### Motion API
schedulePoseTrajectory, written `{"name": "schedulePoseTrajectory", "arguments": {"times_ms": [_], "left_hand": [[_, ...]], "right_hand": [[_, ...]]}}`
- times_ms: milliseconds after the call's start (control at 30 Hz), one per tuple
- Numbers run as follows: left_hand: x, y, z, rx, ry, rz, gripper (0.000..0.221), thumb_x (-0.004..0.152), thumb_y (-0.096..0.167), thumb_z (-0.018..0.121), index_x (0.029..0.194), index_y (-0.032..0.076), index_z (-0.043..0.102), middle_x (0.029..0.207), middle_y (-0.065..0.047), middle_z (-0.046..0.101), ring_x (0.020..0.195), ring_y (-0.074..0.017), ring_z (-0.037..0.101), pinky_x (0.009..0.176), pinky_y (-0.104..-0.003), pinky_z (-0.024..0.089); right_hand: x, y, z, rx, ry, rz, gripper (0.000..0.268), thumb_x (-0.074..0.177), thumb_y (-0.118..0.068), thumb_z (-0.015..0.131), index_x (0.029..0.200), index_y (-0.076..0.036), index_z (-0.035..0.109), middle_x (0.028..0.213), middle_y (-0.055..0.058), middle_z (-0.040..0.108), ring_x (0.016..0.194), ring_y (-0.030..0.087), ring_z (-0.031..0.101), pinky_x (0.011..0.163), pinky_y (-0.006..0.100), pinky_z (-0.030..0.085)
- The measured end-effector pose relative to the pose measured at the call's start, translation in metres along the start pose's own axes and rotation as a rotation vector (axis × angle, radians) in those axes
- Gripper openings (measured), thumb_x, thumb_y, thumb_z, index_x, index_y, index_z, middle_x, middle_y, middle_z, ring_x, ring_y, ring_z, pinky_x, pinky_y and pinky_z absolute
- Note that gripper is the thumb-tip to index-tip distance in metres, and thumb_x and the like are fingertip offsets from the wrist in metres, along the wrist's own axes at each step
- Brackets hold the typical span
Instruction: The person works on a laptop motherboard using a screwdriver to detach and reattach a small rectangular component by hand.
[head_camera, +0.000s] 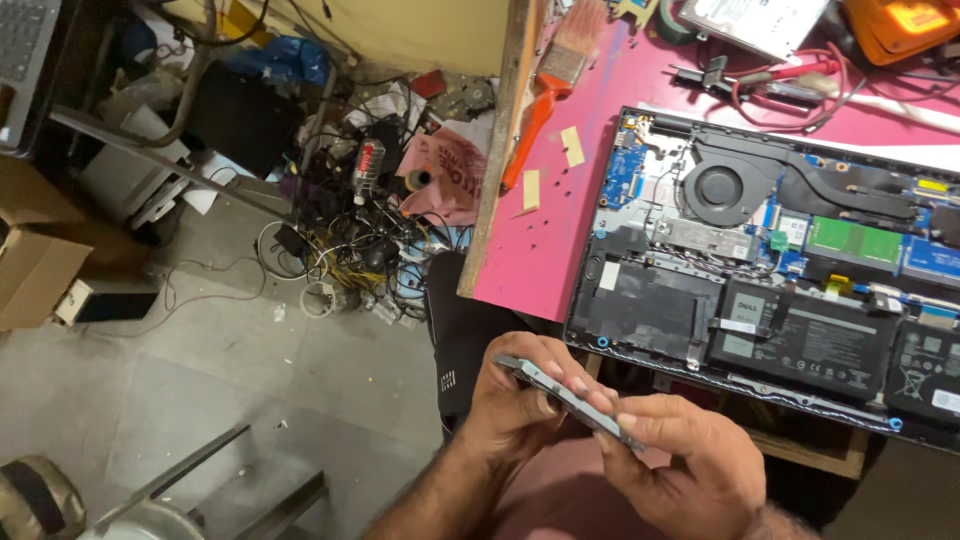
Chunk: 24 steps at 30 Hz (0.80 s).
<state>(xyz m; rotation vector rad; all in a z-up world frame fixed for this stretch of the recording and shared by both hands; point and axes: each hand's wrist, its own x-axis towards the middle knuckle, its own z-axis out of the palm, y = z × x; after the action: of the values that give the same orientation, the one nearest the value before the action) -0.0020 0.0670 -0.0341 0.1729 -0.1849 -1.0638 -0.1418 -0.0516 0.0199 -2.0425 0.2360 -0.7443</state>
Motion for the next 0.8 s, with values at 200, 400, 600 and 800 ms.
{"name": "schedulePoseTrajectory", "arguments": {"times_ms": [200, 400, 600, 800], "left_hand": [[0.004, 0.008, -0.004, 0.0, -0.118, -0.064, 0.018, 0.093, 0.003, 0.081, 0.109, 0.003, 0.074, 0.106, -0.016, 0.074, 0.104, -0.0351, 0.075, 0.094, -0.05, 0.061], [0.0, 0.013, -0.002, 0.072, -0.087, -0.056, 0.018, 0.092, 0.003, 0.081, 0.109, 0.001, 0.073, 0.106, -0.016, 0.073, 0.109, -0.0366, 0.075, 0.093, -0.05, 0.062], [-0.019, 0.026, -0.004, 0.516, 0.048, -0.116, 0.017, 0.092, -0.001, 0.081, 0.106, -0.003, 0.071, 0.103, -0.014, 0.072, 0.099, -0.027, 0.074, 0.09, -0.041, 0.062], [-0.046, 0.012, 0.003, 0.77, 0.388, -0.255, 0.02, 0.084, 0.004, 0.085, 0.1, 0.0, 0.073, 0.09, -0.004, 0.075, 0.083, -0.0089, 0.068, 0.077, -0.025, 0.059]], "right_hand": [[0.004, -0.004, 0.006, -0.059, 0.045, -0.079, 0.033, 0.08, -0.001, 0.083, 0.103, -0.007, 0.059, 0.094, 0.011, 0.076, 0.082, 0.019, 0.08, 0.071, 0.028, 0.065], [0.015, -0.012, 0.004, -0.084, 0.045, -0.056, 0.028, 0.079, -0.006, 0.082, 0.098, -0.007, 0.061, 0.089, 0.012, 0.075, 0.079, 0.021, 0.08, 0.067, 0.031, 0.065], [0.041, -0.027, -0.01, -0.161, -0.121, -0.011, 0.039, 0.076, -0.013, 0.084, 0.108, 0.003, 0.067, 0.101, 0.016, 0.073, 0.089, 0.025, 0.077, 0.076, 0.033, 0.063], [0.052, -0.021, -0.001, -0.079, -0.325, 0.188, 0.026, 0.078, -0.013, 0.084, 0.1, -0.007, 0.072, 0.093, 0.007, 0.075, 0.08, 0.021, 0.075, 0.065, 0.03, 0.06]]}}
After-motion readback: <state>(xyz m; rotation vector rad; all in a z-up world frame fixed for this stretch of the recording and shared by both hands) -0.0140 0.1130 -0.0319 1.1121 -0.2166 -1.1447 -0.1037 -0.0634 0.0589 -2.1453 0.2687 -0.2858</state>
